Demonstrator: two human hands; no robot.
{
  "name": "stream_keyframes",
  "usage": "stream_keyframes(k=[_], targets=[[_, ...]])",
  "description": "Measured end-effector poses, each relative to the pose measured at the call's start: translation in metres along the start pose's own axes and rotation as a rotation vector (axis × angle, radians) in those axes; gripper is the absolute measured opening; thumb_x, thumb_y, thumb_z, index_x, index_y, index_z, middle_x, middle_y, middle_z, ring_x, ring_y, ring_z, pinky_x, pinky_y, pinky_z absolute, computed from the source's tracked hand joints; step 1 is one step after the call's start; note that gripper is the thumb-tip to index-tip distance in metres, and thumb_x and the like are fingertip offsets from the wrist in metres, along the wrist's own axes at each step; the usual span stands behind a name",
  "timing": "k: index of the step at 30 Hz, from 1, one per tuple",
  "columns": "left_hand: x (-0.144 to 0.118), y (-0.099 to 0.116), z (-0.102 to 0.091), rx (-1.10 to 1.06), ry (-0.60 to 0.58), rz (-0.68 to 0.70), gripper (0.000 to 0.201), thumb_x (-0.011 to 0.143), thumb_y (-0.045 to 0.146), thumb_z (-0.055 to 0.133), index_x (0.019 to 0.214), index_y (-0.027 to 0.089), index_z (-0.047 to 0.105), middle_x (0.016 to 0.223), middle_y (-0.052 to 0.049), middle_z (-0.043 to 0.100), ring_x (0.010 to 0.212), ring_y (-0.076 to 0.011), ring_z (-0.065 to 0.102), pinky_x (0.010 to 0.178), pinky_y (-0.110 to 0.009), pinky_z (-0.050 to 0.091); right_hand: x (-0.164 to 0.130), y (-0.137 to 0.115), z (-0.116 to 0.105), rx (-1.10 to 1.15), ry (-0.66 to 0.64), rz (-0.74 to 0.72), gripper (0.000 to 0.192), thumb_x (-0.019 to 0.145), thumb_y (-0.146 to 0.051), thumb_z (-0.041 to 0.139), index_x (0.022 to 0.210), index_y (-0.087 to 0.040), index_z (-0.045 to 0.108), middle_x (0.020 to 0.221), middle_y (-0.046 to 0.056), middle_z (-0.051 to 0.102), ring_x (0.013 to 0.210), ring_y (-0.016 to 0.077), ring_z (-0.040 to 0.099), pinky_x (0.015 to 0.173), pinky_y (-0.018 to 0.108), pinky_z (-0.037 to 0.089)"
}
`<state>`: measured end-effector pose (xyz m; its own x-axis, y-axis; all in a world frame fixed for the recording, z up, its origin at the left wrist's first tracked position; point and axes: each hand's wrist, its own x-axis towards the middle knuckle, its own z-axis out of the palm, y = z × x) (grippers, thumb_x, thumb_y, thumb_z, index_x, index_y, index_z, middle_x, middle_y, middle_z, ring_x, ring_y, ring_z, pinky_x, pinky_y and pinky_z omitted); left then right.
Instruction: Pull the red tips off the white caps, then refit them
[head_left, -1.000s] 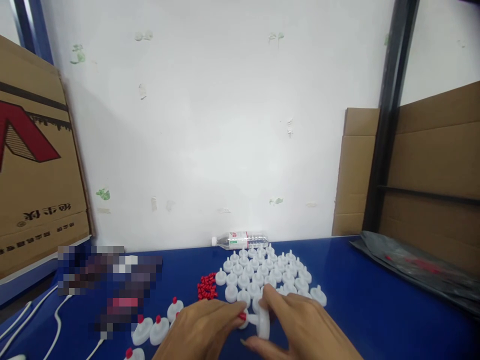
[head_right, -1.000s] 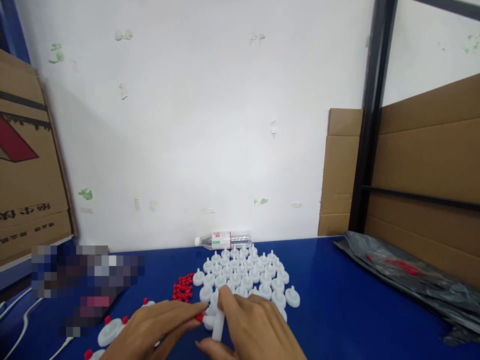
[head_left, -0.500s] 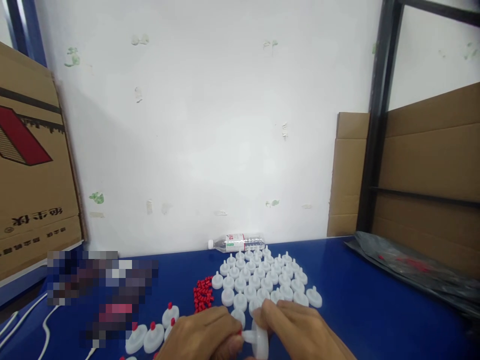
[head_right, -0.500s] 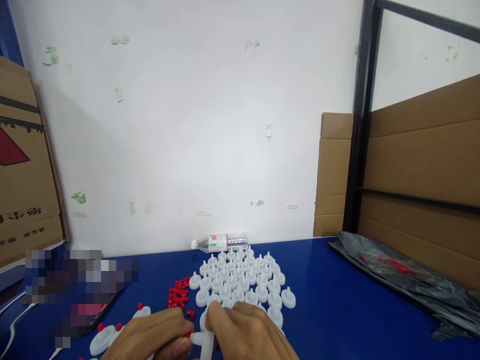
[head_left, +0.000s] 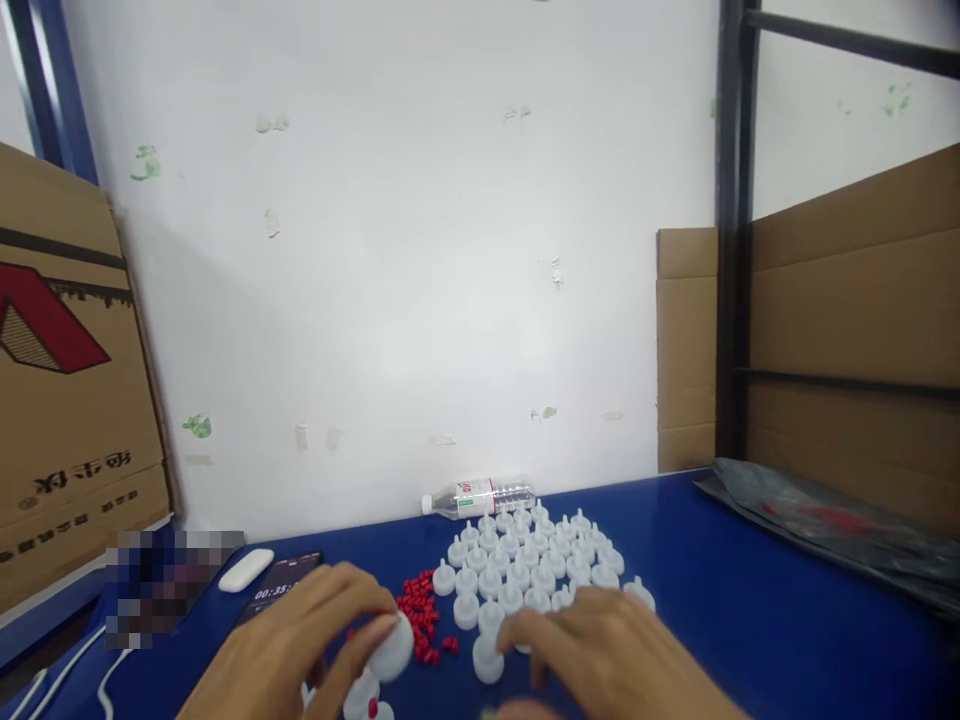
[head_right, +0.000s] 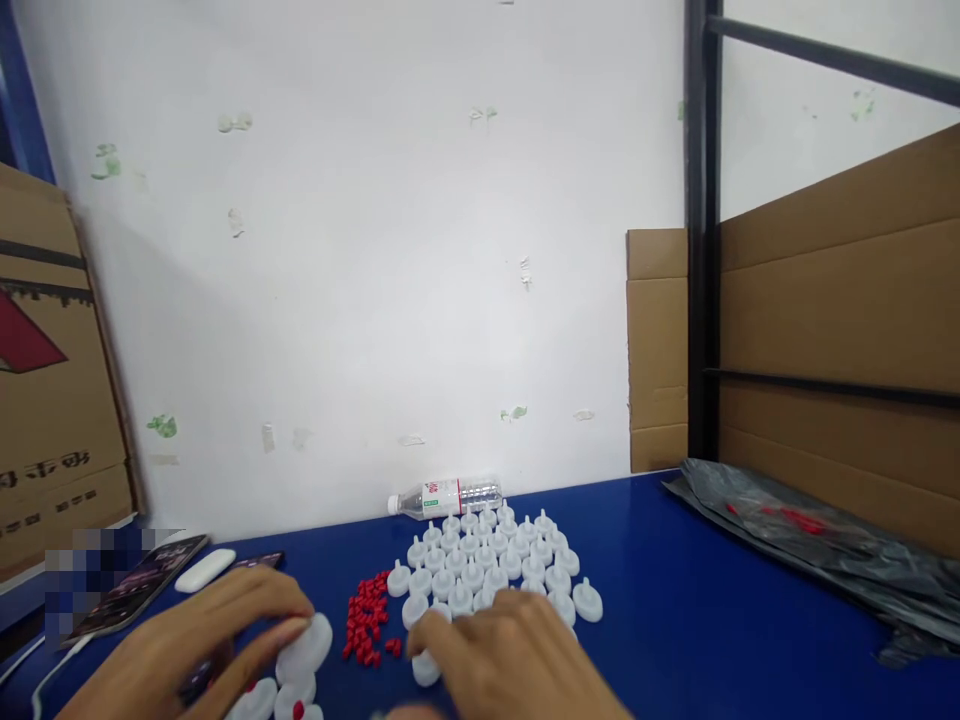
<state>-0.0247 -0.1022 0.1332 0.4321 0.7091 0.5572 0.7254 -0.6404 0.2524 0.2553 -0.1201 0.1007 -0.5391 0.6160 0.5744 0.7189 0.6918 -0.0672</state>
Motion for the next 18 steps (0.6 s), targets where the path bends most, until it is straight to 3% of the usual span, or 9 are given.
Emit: stream_keyframes(k=[2, 5, 7, 10, 14, 18], targets=[[0.018, -0.021, -0.005, 0.128, -0.055, -0.087, 0.031, 0.1, 0.046, 0.048, 0.096, 0.028, 0.073, 0.097, -0.002, 0.075, 0.088, -0.0213, 0.069, 0.076, -0.027, 0.052, 0.005, 0.017, -0.018, -0.122, -0.086, 0.075, 0.03, 0.105, -0.05, 0.048, 0.093, -0.028, 0.063, 0.067, -0.002, 0.07, 0.058, 0.0207, 0.066, 0.056, 0.028, 0.034], [0.047, -0.051, -0.001, 0.258, -0.206, -0.253, 0.03, 0.096, 0.043, 0.05, 0.089, 0.026, 0.074, 0.093, -0.004, 0.075, 0.085, -0.0245, 0.068, 0.073, -0.031, 0.047, 0.011, 0.05, -0.031, -0.215, -0.097, 0.179, 0.035, 0.107, -0.047, 0.042, 0.089, -0.026, 0.064, 0.054, -0.002, 0.061, 0.05, 0.0202, 0.058, 0.053, 0.029, 0.025], [0.057, -0.071, 0.008, 0.246, -0.315, -0.298, 0.033, 0.095, 0.042, 0.048, 0.085, 0.025, 0.073, 0.088, -0.005, 0.075, 0.079, -0.0246, 0.068, 0.068, -0.032, 0.043, 0.011, 0.073, -0.026, -0.192, -0.089, 0.244, 0.042, 0.108, -0.047, 0.039, 0.083, -0.025, 0.063, 0.055, -0.002, 0.061, 0.052, 0.0192, 0.058, 0.054, 0.028, 0.024], [0.054, -0.099, 0.024, 0.288, -0.344, -0.346, 0.032, 0.092, 0.043, 0.048, 0.083, 0.023, 0.072, 0.087, -0.006, 0.075, 0.081, -0.0268, 0.068, 0.069, -0.033, 0.042, 0.006, 0.1, -0.009, -0.184, -0.116, 0.321, 0.046, 0.108, -0.044, 0.038, 0.078, -0.022, 0.065, 0.058, 0.001, 0.064, 0.057, 0.0208, 0.061, 0.055, 0.029, 0.022], [0.039, -0.12, 0.035, 0.3, -0.4, -0.378, 0.028, 0.088, 0.043, 0.05, 0.081, 0.023, 0.069, 0.087, -0.006, 0.074, 0.078, -0.0258, 0.068, 0.066, -0.033, 0.04, -0.002, 0.111, 0.002, -0.158, -0.161, 0.335, 0.04, 0.106, -0.046, 0.045, 0.085, -0.023, 0.071, 0.064, 0.002, 0.07, 0.062, 0.0223, 0.065, 0.056, 0.028, 0.024], [0.036, -0.119, 0.035, 0.314, -0.441, -0.408, 0.031, 0.087, 0.048, 0.05, 0.082, 0.023, 0.068, 0.091, -0.007, 0.073, 0.081, -0.0275, 0.068, 0.068, -0.035, 0.041, -0.003, 0.104, -0.001, -0.071, -0.211, 0.297, 0.039, 0.104, -0.051, 0.049, 0.086, -0.025, 0.072, 0.069, -0.001, 0.074, 0.063, 0.0187, 0.066, 0.057, 0.026, 0.03]])
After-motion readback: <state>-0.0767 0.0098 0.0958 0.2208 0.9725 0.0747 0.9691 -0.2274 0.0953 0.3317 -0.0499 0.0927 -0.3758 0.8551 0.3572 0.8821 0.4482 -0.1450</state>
